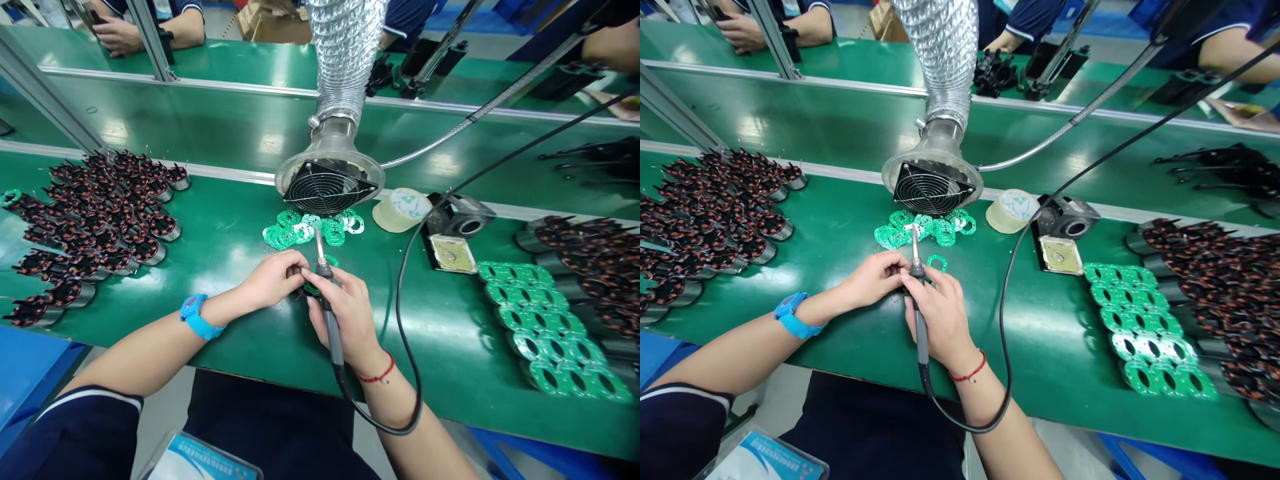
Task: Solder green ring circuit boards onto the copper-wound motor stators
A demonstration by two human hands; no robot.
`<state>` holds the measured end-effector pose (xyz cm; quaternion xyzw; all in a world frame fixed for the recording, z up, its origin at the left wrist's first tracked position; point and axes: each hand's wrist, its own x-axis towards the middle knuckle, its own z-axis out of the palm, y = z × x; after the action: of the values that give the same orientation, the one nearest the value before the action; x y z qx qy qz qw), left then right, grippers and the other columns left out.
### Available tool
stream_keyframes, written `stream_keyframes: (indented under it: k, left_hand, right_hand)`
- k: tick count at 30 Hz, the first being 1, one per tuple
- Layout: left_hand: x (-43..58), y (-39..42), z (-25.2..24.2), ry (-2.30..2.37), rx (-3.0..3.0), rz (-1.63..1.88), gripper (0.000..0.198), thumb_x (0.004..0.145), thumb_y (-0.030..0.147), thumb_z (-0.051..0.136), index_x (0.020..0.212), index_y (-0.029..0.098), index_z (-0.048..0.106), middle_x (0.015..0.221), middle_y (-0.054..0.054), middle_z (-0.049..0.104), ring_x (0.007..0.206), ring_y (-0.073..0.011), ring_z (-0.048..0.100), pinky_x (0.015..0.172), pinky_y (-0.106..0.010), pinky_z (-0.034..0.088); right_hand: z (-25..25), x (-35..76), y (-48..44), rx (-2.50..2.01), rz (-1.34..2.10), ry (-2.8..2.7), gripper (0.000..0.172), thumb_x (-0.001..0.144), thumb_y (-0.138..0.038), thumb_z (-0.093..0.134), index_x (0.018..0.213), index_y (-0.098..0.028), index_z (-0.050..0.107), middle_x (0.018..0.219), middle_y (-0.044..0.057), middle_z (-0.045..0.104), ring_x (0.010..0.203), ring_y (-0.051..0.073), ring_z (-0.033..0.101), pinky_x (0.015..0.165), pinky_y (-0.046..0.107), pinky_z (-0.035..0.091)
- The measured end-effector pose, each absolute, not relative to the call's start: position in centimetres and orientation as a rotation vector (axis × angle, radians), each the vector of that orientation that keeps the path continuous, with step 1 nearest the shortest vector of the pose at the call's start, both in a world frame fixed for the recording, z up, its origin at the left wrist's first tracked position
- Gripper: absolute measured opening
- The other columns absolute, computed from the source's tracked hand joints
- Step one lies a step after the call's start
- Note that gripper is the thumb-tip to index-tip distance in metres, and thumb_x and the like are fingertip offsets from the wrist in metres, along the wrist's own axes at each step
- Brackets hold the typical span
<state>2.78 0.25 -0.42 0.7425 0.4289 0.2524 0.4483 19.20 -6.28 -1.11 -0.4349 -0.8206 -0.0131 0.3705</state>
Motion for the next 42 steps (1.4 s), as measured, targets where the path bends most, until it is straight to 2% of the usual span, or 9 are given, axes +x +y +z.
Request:
stream_keyframes:
  k: [5,7,11,16,20,24,28,37,42]
  left_hand:
    - [2.9,0.5,-0.2,1.031,1.861,0.589,0.014,0.075,0.002,0.053,0.075,0.015,0.058,0.078,0.001,0.062,0.074,-0.0124,0.055,0.068,-0.023,0.041]
    - [2.9,0.6,-0.1,1.02,1.855,0.594,0.013,0.076,0.004,0.054,0.074,0.015,0.057,0.076,0.001,0.061,0.073,-0.0122,0.054,0.067,-0.024,0.04]
    - [2.7,0.6,-0.2,0.981,1.691,0.579,0.007,0.082,0.016,0.056,0.076,0.016,0.056,0.071,0.003,0.057,0.066,-0.0106,0.051,0.063,-0.023,0.039]
    - [2.8,0.6,-0.8,1.036,1.625,0.574,0.007,0.081,0.013,0.051,0.075,0.016,0.054,0.069,0.004,0.054,0.065,-0.0099,0.048,0.06,-0.022,0.036]
    - [3.1,0.5,-0.8,1.082,1.637,0.62,0.008,0.081,0.014,0.048,0.073,0.017,0.05,0.068,0.005,0.052,0.064,-0.0098,0.046,0.059,-0.023,0.034]
    - [3.4,0.3,-0.1,1.151,1.689,0.608,0.01,0.079,0.012,0.048,0.07,0.018,0.047,0.063,0.006,0.047,0.059,-0.0093,0.042,0.057,-0.024,0.031]
    - [3.5,0.5,0.2,1.21,1.706,0.567,0.012,0.078,0.011,0.048,0.069,0.018,0.045,0.061,0.006,0.047,0.059,-0.0097,0.041,0.056,-0.024,0.029]
    - [3.6,0.7,0.2,1.228,1.715,0.534,0.01,0.076,0.012,0.048,0.069,0.018,0.046,0.062,0.005,0.048,0.059,-0.01,0.043,0.057,-0.024,0.031]
    - [3.6,0.7,0.4,1.241,1.736,0.518,0.011,0.076,0.012,0.049,0.068,0.019,0.045,0.061,0.005,0.047,0.058,-0.01,0.042,0.056,-0.024,0.03]
  right_hand:
    - [-1.0,18.8,-6.4,-1.051,-0.014,-2.185,0.054,0.087,-0.012,0.053,0.139,-0.022,0.041,0.114,0.008,0.07,0.122,0.027,0.053,0.096,0.045,0.043]
    - [-1.0,18.8,-6.4,-1.082,-0.055,-2.185,0.052,0.087,-0.011,0.054,0.137,-0.022,0.043,0.112,0.007,0.071,0.121,0.028,0.054,0.096,0.045,0.043]
    - [-1.1,19.3,-6.4,-1.178,-0.128,-2.072,0.05,0.085,-0.01,0.056,0.133,-0.02,0.046,0.103,0.008,0.073,0.112,0.028,0.058,0.091,0.044,0.045]
    - [-1.0,19.8,-6.3,-1.158,0.041,-2.003,0.045,0.086,-0.007,0.054,0.129,-0.021,0.05,0.098,0.005,0.075,0.091,0.022,0.066,0.086,0.04,0.049]
    - [-1.2,20.0,-6.5,-1.194,0.232,-1.841,0.041,0.09,-0.011,0.055,0.129,-0.021,0.051,0.091,0.004,0.076,0.094,0.021,0.068,0.088,0.039,0.051]
    - [-2.0,20.8,-7.1,-1.246,0.359,-1.591,0.031,0.091,-0.022,0.057,0.122,-0.022,0.059,0.091,0.004,0.073,0.08,0.019,0.069,0.075,0.036,0.055]
    - [-2.5,21.6,-7.3,-1.152,0.389,-1.465,0.016,0.091,-0.025,0.056,0.102,-0.023,0.067,0.081,0.001,0.068,0.064,0.015,0.061,0.059,0.031,0.049]
    - [-1.9,21.5,-7.1,-1.059,0.285,-1.501,0.012,0.087,-0.022,0.056,0.092,-0.023,0.067,0.074,0.001,0.067,0.06,0.016,0.055,0.058,0.032,0.044]
    - [-2.2,21.5,-7.4,-1.125,0.272,-1.48,0.012,0.088,-0.028,0.056,0.09,-0.024,0.068,0.072,0.002,0.066,0.057,0.017,0.058,0.057,0.034,0.049]
